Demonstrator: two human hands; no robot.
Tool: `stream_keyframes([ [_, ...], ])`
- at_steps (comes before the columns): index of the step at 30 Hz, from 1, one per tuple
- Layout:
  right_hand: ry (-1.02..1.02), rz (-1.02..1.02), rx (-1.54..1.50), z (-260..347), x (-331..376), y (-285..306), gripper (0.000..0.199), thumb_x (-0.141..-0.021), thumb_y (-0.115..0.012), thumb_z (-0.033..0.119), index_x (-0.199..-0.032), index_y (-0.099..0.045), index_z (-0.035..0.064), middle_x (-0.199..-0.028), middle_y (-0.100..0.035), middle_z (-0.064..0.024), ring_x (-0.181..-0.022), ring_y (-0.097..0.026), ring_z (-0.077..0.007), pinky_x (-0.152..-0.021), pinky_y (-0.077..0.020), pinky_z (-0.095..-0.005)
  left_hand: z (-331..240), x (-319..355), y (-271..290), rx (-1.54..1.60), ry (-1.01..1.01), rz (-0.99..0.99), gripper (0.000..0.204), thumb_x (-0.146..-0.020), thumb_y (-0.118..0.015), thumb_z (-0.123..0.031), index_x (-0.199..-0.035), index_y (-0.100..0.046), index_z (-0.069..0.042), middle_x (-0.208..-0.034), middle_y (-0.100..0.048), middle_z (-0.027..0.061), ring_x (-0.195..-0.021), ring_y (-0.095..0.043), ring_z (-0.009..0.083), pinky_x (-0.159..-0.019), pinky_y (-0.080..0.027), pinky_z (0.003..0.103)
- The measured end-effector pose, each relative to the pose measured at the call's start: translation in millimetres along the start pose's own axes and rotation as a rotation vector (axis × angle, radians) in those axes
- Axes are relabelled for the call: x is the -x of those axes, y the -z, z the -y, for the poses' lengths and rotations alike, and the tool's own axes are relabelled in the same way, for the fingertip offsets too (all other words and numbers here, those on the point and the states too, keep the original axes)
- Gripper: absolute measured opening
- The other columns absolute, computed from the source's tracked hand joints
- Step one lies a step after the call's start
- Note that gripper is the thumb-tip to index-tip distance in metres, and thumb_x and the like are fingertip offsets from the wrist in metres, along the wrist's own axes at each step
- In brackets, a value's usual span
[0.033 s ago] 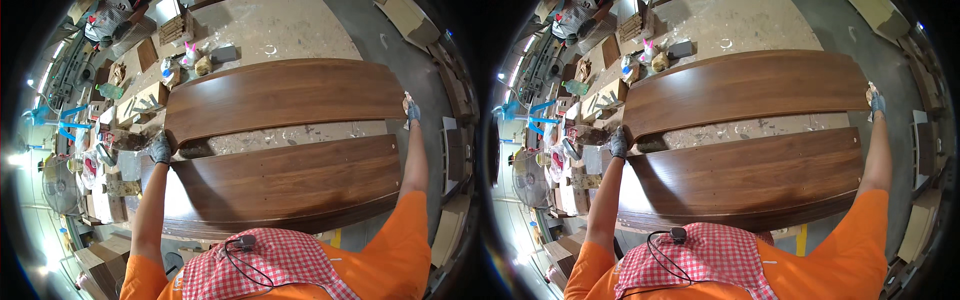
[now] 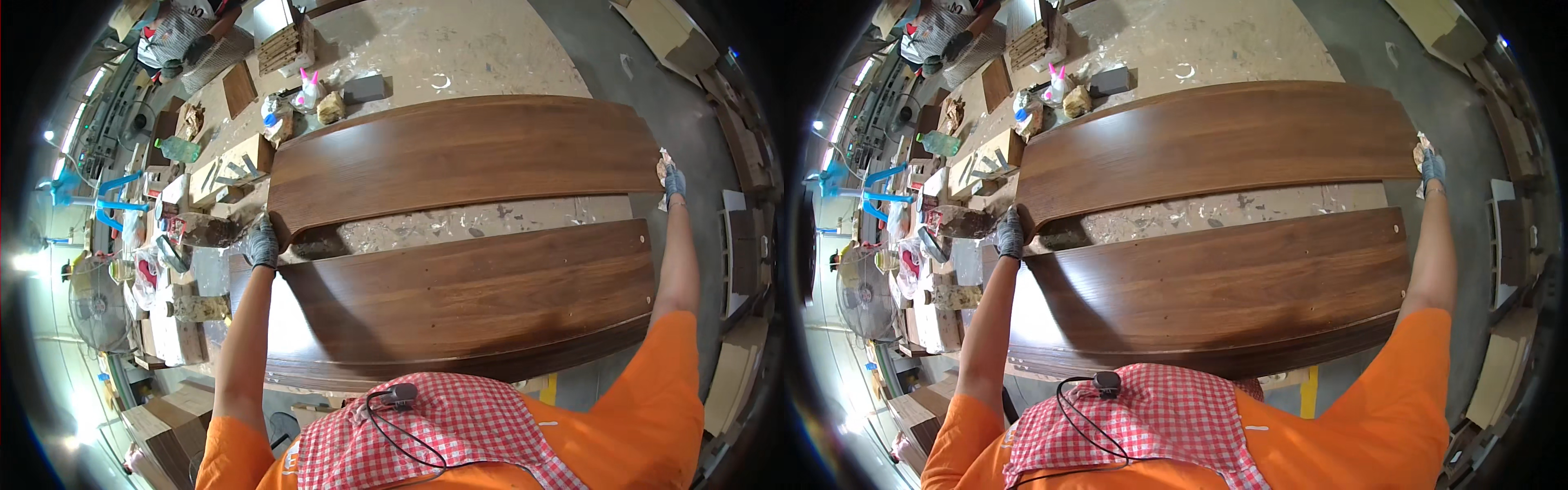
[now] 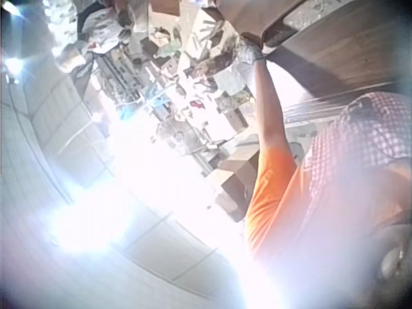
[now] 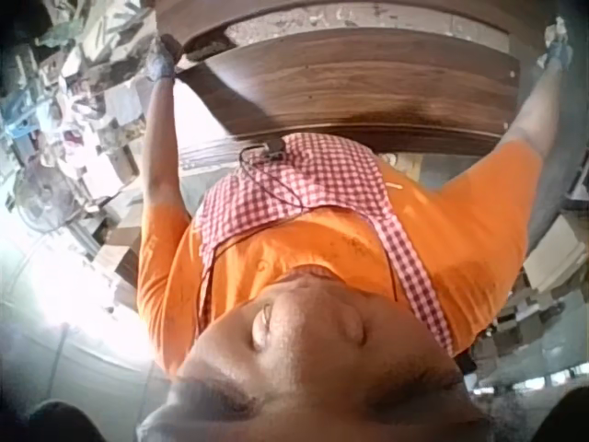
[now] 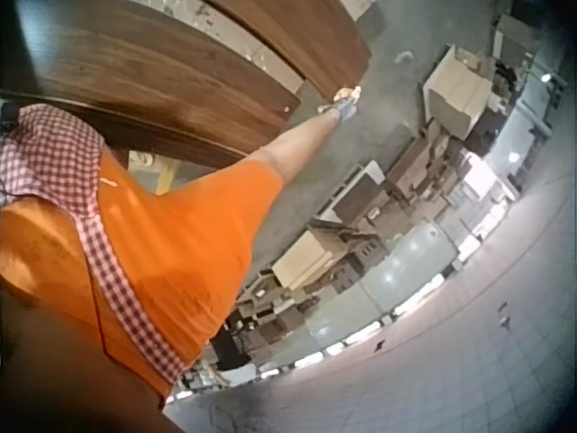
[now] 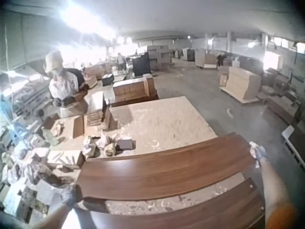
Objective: The worker is cleaning and wiping down large wooden panels using a cloth in a furniture manufacturing factory.
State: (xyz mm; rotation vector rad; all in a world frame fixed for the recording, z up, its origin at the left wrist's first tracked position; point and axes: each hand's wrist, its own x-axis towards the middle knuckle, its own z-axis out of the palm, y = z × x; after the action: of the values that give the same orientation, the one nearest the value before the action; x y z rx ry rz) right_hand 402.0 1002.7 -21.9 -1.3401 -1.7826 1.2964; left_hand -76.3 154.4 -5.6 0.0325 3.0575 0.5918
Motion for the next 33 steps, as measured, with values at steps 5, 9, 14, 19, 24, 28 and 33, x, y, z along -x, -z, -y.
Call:
stream_keyframes([
  [5,0.004,-0.257,-0.019,-0.1,0.2,2.6,0.033,-0.088,-0.06,0.044,-0.074,-0.064,0.0144,-0.057,-0.052,0.005,-0.048,-0.044,-0.0046,-0.042,-0.0296,-0.0199,-43.7,15.6,3.4,0.038,-0.052,0.055,0.051,-0.093,-0.044,-0.044,-0.105,-0.064,0.001,-0.104,-0.066,0.0195,-0.092,-0.062,0.035,-0.082,-0.046,0.042],
  [9,0.036,-0.135,-0.227,-20.4,-35.1,0.6,0.024,-0.096,-0.051,0.029,-0.092,-0.064,0.0082,-0.062,-0.054,0.0026,-0.048,-0.044,-0.0054,-0.04,-0.033,-0.0218,-21.4,-2.1,0.0,0.575,0.084,0.29,0.045,-0.079,-0.074,-0.034,-0.105,-0.064,0.001,-0.094,-0.067,0.0107,-0.084,-0.059,0.0189,-0.074,-0.048,0.031],
  [14,0.134,-0.263,-0.054,-33.7,-28.3,-17.6,0.031,-0.096,-0.05,0.032,-0.086,-0.06,0.0042,-0.061,-0.054,0.0,-0.046,-0.046,-0.007,-0.039,-0.0328,-0.0215,-68.0,34.9,29.8,0.307,-0.139,0.441,0.1,-0.051,-0.093,-0.027,-0.132,-0.043,0.004,-0.114,-0.057,0.014,-0.099,-0.054,0.0219,-0.084,-0.047,0.03],
  [19,0.173,-0.2,-0.074,-26.0,-40.9,-15.9,0.031,-0.097,-0.05,0.028,-0.089,-0.059,-0.0005,-0.067,-0.061,-0.0033,-0.053,-0.055,-0.008,-0.043,-0.0409,-0.0204,-66.7,34.1,14.9,-0.128,-0.284,0.124,0.089,-0.049,-0.092,-0.032,-0.12,-0.051,0.0,-0.111,-0.057,0.0173,-0.107,-0.052,0.0308,-0.094,-0.043,0.039],
  [24,0.163,-0.076,0.141,-29.3,-50.6,14.4,0.032,-0.095,-0.052,0.032,-0.097,-0.059,0.0012,-0.071,-0.063,-0.0035,-0.055,-0.057,-0.0115,-0.048,-0.0458,-0.0254,-89.1,43.8,18.4,-0.292,-0.224,0.099,0.077,-0.046,-0.091,-0.031,-0.109,-0.056,-0.004,-0.11,-0.058,0.019,-0.103,-0.055,0.0339,-0.089,-0.046,0.042],
  [28,0.0,-0.447,0.076,-21.8,-16.6,-17.2,0.03,-0.093,-0.053,0.036,-0.094,-0.063,0.0074,-0.077,-0.065,-0.0029,-0.064,-0.06,-0.0148,-0.059,-0.0497,-0.029,-94.3,49.9,25.7,-0.209,-0.274,0.079,0.066,-0.049,-0.091,-0.03,-0.1,-0.059,-0.003,-0.099,-0.062,0.0172,-0.093,-0.059,0.0337,-0.083,-0.049,0.042],
  [33,-0.117,-0.627,-0.228,35.1,29.2,-48.2,0.025,-0.092,-0.054,0.033,-0.088,-0.065,0.0105,-0.079,-0.065,-0.0038,-0.068,-0.059,-0.0135,-0.063,-0.0498,-0.0274,-67.2,37.5,24.4,-0.041,-0.293,0.143,0.06,-0.052,-0.091,-0.026,-0.097,-0.059,-0.002,-0.096,-0.063,0.0129,-0.087,-0.06,0.0251,-0.078,-0.05,0.036],
])
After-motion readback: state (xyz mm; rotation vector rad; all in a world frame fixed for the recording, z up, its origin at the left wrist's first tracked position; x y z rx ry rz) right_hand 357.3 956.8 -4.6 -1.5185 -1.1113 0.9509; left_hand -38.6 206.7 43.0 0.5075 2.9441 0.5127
